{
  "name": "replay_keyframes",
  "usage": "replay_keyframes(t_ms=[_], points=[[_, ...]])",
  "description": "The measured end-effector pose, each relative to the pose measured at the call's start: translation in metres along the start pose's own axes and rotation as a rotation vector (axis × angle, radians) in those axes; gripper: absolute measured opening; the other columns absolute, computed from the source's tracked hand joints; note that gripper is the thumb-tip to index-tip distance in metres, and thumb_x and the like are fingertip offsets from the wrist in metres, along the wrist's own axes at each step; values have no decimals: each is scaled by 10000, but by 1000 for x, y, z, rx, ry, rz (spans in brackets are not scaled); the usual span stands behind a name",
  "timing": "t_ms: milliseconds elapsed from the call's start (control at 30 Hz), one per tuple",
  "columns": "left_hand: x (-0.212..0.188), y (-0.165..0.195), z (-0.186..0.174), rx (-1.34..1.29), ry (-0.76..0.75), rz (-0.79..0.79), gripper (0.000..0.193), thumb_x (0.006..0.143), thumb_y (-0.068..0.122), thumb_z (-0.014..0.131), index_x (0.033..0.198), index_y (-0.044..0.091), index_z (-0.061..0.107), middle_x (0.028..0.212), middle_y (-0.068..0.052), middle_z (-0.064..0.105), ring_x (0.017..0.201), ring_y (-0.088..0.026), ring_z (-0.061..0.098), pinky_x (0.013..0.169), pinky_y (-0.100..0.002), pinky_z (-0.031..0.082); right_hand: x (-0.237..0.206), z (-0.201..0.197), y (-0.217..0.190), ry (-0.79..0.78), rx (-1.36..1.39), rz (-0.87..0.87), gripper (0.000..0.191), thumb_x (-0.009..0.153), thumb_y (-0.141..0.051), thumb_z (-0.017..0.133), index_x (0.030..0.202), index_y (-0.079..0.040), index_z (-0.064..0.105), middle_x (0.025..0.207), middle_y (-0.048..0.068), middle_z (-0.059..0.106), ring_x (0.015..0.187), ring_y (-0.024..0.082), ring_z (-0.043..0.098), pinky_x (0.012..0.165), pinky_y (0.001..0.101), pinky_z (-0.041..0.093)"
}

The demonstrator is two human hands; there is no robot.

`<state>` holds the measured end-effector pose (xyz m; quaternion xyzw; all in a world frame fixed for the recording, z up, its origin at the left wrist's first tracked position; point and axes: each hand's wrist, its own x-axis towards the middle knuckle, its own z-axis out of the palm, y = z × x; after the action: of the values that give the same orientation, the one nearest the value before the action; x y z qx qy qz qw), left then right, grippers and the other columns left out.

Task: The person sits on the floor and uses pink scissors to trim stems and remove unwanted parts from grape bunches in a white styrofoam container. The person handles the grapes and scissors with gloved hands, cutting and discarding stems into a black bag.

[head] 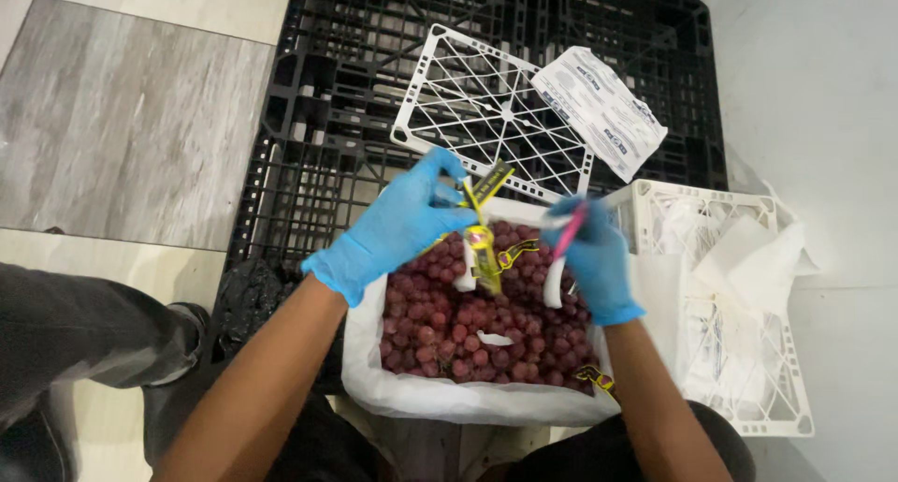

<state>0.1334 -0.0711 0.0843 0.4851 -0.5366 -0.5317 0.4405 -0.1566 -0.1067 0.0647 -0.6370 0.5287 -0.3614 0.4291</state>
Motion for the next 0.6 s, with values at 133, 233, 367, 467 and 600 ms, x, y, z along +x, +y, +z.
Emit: replay_keyframes(t_ms=[133,233,367,467,600], points=[[14,-28,-22,536,95,71,250,806,187,784,992,51,686,842,-181,739,782,-345,717,674,-433,553,-2,28,58,-207,-507,-183,366,837,-37,748,1183,-121,661,1000,76,737,896,220,733,740,335,567],[16,-55,-15,698,43,85,178,772,222,792,886,88,765,843,-196,730,795,-404,697,718,-471,548,-6,34,68,-206,-584,-354,401,768,-26,743,1148,-121,656,1028,67,745,914,258,733,733,362,568],[22,-79,14,893,33,43,102,747,188,763,797,99,760,820,-198,713,803,-393,690,763,-491,555,-2,34,61,-236,-604,-355,385,789,-41,736,1154,-135,659,1022,58,754,923,266,741,743,364,583],[28,-88,30,866,150,233,135,838,185,722,760,75,715,823,-187,707,827,-400,667,748,-527,533,-2,28,54,-261,-645,-283,328,814,-113,791,1109,-111,649,991,85,744,861,307,721,712,405,565],[32,-90,40,929,156,228,78,793,103,657,831,105,726,819,-181,702,830,-407,653,706,-540,521,-5,22,60,-309,-560,-255,292,836,-100,756,1100,-92,633,972,110,746,866,286,738,705,389,567]])
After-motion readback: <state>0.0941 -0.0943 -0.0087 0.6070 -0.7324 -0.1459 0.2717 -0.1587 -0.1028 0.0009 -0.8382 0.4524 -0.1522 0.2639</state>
